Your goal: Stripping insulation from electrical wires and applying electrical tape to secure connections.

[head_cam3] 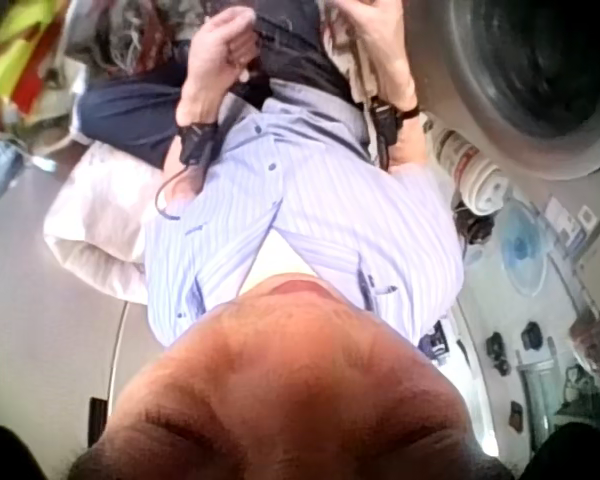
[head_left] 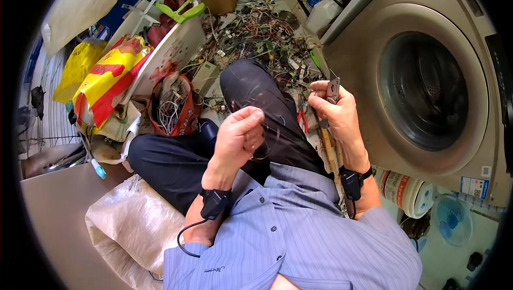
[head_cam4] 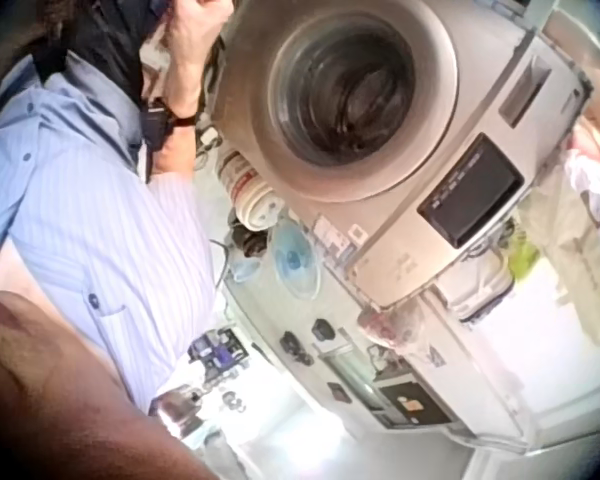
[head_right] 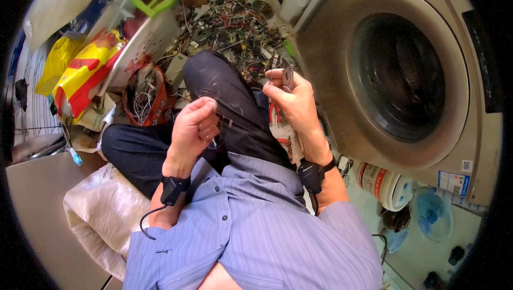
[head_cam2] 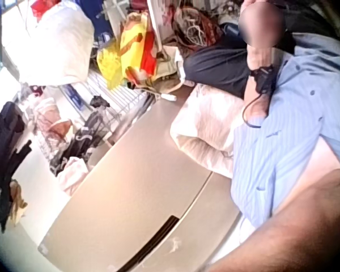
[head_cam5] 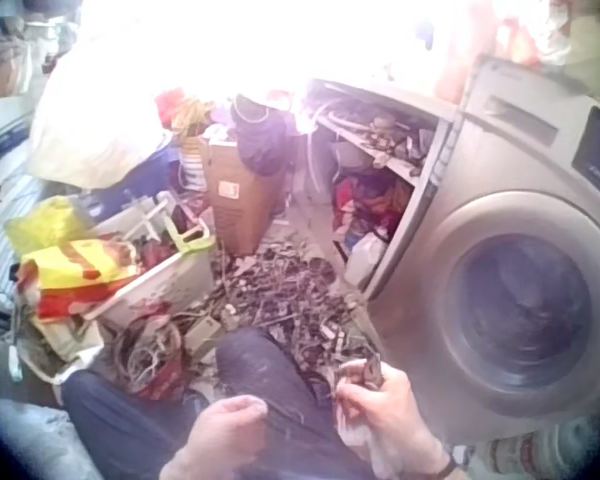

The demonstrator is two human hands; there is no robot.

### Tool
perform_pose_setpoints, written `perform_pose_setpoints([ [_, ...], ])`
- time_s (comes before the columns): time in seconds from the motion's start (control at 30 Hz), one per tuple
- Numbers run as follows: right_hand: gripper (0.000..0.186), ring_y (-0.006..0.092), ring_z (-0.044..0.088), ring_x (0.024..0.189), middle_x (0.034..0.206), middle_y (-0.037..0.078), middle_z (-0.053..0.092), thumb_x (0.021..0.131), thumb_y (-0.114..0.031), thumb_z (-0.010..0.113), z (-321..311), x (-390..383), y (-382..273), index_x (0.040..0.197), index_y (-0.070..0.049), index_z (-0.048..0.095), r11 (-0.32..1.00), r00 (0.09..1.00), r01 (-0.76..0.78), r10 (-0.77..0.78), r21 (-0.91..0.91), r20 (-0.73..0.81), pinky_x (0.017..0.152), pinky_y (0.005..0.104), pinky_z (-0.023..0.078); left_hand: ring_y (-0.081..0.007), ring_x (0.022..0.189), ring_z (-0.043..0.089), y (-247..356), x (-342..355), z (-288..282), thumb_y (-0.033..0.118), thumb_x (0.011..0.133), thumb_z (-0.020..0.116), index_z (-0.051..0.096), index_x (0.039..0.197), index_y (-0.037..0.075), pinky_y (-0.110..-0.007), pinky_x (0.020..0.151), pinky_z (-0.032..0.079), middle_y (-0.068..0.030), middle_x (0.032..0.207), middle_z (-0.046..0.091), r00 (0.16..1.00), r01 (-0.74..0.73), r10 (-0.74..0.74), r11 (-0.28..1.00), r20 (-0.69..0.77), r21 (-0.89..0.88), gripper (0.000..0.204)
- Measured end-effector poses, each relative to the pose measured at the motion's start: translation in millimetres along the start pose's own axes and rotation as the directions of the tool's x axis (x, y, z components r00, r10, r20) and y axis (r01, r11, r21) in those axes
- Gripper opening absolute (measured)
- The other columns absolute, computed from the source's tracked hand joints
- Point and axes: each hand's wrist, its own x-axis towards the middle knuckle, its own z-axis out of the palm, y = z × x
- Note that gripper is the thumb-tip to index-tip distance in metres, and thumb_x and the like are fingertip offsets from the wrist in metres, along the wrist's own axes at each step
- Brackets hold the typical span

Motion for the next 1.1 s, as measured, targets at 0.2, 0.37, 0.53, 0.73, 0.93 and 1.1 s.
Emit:
perform_pose_setpoints([
  [0.2, 0.017, 0.0056, 0.055, 0.063, 0.083, 0.005, 0.069, 0.090, -0.005, 0.072, -12, 1, 4, 0.104, 0.003, 0.069, 0.996, 0.999, -0.027, 0.024, 0.083, 0.032, 0.055, 0.0217, 0.042, -0.0049, 0.041, 0.024, 24, -9, -7, 0.017, 0.105, 0.054, 0.059, 0.099, 0.002, -0.023, 0.038, 0.022, 0.0069, 0.054, 0.029, 0.986, -0.133, 0.136, 0.991, 0.100, -0.037, 0.017],
  [0.37, 0.014, 0.0070, 0.055, 0.059, 0.080, 0.009, 0.070, 0.092, -0.009, 0.070, -19, 2, 5, 0.101, 0.002, 0.069, 0.991, 0.999, -0.022, 0.015, 0.135, 0.049, 0.052, 0.0223, 0.041, -0.0049, 0.041, 0.024, 37, -13, -10, 0.018, 0.105, 0.053, 0.059, 0.096, 0.004, -0.023, 0.038, 0.022, 0.0066, 0.054, 0.030, 0.980, -0.184, 0.184, 0.983, 0.081, -0.002, 0.017],
  [0.53, 0.014, 0.0069, 0.053, 0.056, 0.079, 0.007, 0.070, 0.092, -0.012, 0.071, -12, -1, -1, 0.098, 0.001, 0.070, 0.994, 0.995, -0.041, 0.031, 0.104, 0.093, 0.051, 0.0223, 0.038, -0.0056, 0.041, 0.023, 33, -11, -11, 0.018, 0.105, 0.053, 0.060, 0.097, 0.004, -0.023, 0.038, 0.023, 0.0057, 0.055, 0.031, 0.983, -0.182, 0.183, 0.983, 0.035, -0.022, 0.018],
  [0.73, 0.017, 0.0079, 0.053, 0.055, 0.079, 0.007, 0.070, 0.092, -0.016, 0.074, -5, 3, 2, 0.099, -0.001, 0.070, 0.972, 0.991, -0.070, 0.042, 0.224, 0.126, 0.050, 0.0230, 0.037, -0.0055, 0.042, 0.027, 18, -8, -12, 0.017, 0.104, 0.056, 0.062, 0.098, 0.003, -0.023, 0.039, 0.023, 0.0051, 0.056, 0.035, 0.991, -0.137, 0.137, 0.991, 0.003, -0.006, 0.016],
  [0.93, 0.018, 0.0091, 0.054, 0.056, 0.080, 0.008, 0.070, 0.093, -0.017, 0.074, 11, 3, 2, 0.100, -0.001, 0.070, 0.923, 0.969, -0.145, 0.060, 0.357, 0.239, 0.050, 0.0235, 0.038, -0.0044, 0.045, 0.034, -1, -6, -2, 0.014, 0.100, 0.063, 0.066, 0.097, 0.004, -0.022, 0.043, 0.026, 0.0061, 0.059, 0.043, 0.999, -0.037, 0.037, 0.999, 0.012, 0.005, 0.011],
  [1.1, 0.018, 0.0096, 0.054, 0.056, 0.081, 0.008, 0.071, 0.093, -0.015, 0.074, 29, 1, 0, 0.101, 0.000, 0.070, 0.925, 0.944, -0.210, 0.107, 0.317, 0.312, 0.051, 0.0238, 0.039, -0.0042, 0.044, 0.034, -3, -4, 7, 0.015, 0.101, 0.062, 0.065, 0.097, 0.004, -0.022, 0.043, 0.029, 0.0060, 0.058, 0.043, 1.000, -0.003, 0.002, 0.999, 0.022, 0.054, 0.012],
])
